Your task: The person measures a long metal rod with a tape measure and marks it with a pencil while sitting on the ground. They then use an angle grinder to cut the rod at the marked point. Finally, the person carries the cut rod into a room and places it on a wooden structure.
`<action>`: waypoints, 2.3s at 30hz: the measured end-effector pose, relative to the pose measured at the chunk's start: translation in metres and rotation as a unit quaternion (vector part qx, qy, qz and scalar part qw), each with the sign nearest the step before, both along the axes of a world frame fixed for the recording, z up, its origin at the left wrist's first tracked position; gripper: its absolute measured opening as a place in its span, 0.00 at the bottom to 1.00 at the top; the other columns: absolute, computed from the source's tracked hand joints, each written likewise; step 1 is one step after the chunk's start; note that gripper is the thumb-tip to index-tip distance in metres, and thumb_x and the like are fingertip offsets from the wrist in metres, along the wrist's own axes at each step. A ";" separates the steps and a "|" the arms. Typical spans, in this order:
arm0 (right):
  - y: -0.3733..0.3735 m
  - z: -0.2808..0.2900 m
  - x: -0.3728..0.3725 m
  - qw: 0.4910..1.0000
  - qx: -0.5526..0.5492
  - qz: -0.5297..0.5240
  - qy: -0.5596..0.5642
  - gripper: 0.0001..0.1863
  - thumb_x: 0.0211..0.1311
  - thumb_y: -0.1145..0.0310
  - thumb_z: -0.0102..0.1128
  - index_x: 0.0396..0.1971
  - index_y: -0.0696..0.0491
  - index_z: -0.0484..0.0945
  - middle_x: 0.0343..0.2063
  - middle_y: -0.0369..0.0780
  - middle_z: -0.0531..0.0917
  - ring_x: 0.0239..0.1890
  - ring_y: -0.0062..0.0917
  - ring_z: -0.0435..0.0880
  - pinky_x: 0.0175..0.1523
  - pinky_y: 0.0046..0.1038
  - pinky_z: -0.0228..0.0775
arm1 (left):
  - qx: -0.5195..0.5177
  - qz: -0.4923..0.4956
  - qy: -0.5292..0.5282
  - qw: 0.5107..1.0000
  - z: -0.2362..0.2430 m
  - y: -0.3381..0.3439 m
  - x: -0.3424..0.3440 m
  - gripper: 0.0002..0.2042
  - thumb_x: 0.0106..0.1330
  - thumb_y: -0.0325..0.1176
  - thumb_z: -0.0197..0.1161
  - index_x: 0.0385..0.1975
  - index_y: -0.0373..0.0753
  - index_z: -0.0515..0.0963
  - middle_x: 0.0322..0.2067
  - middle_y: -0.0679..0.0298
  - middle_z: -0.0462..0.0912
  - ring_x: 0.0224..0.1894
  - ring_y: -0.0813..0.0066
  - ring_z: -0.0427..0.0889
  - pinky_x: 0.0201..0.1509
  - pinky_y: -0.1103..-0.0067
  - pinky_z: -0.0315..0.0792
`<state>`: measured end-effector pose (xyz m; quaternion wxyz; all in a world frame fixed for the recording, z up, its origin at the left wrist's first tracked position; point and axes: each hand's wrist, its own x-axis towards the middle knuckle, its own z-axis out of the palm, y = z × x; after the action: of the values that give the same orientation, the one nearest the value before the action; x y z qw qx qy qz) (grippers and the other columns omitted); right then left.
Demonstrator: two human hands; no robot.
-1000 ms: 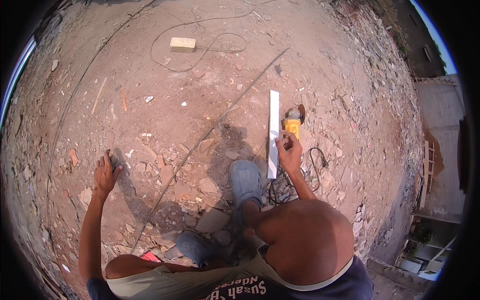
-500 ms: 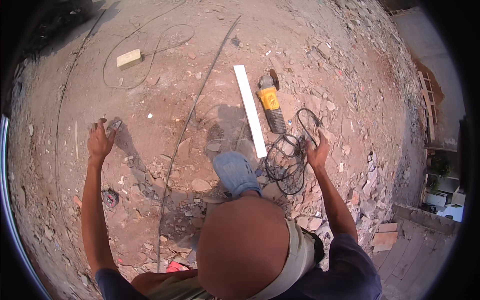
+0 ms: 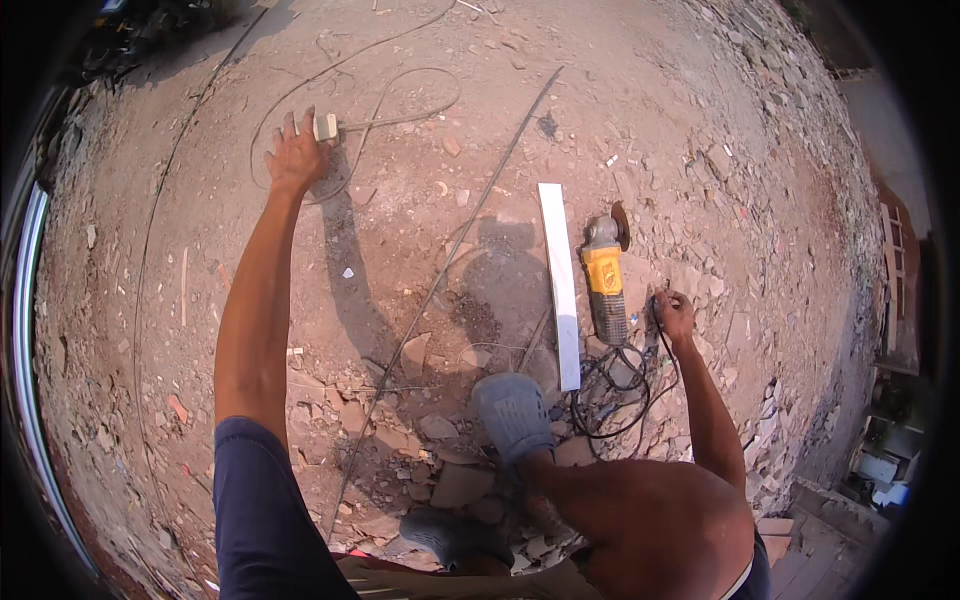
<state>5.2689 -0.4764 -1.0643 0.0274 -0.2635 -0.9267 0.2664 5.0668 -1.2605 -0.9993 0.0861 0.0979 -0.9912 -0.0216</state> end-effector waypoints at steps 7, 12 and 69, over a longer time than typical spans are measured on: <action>0.012 0.012 0.029 0.970 -0.243 -0.010 -0.004 0.13 0.70 0.60 0.69 0.38 0.54 0.78 0.16 0.32 0.76 0.11 0.16 0.69 0.15 0.23 0.59 | -0.027 -0.062 0.018 0.998 -0.006 0.026 -0.006 0.31 0.71 0.59 0.59 0.70 0.51 0.68 0.56 0.51 0.78 0.58 0.47 0.76 0.60 0.45 0.69; -0.091 0.113 0.025 0.931 -0.282 -0.077 0.217 0.10 0.76 0.61 0.61 0.43 0.52 0.83 0.14 0.26 0.64 0.13 0.08 0.56 0.16 0.18 0.43 | 0.303 -0.186 0.035 0.934 0.030 -0.002 0.066 0.20 0.77 0.48 0.53 0.49 0.35 0.80 0.45 0.34 0.80 0.47 0.32 0.79 0.50 0.50 0.72; -0.500 0.234 0.123 0.795 -0.121 0.593 0.038 0.19 0.71 0.55 0.63 0.36 0.60 0.83 0.18 0.53 0.80 0.24 0.52 0.83 0.29 0.46 0.70 | 0.680 -0.076 -0.016 0.729 0.111 0.077 0.381 0.43 0.72 0.69 0.49 0.72 0.36 0.58 0.52 0.59 0.80 0.56 0.71 0.78 0.59 0.72 0.74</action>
<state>5.3919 -0.9763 -0.8305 -0.1335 0.3472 -0.8595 0.3504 5.4481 -1.1832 -0.8881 -0.0213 0.0544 -0.7165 -0.6951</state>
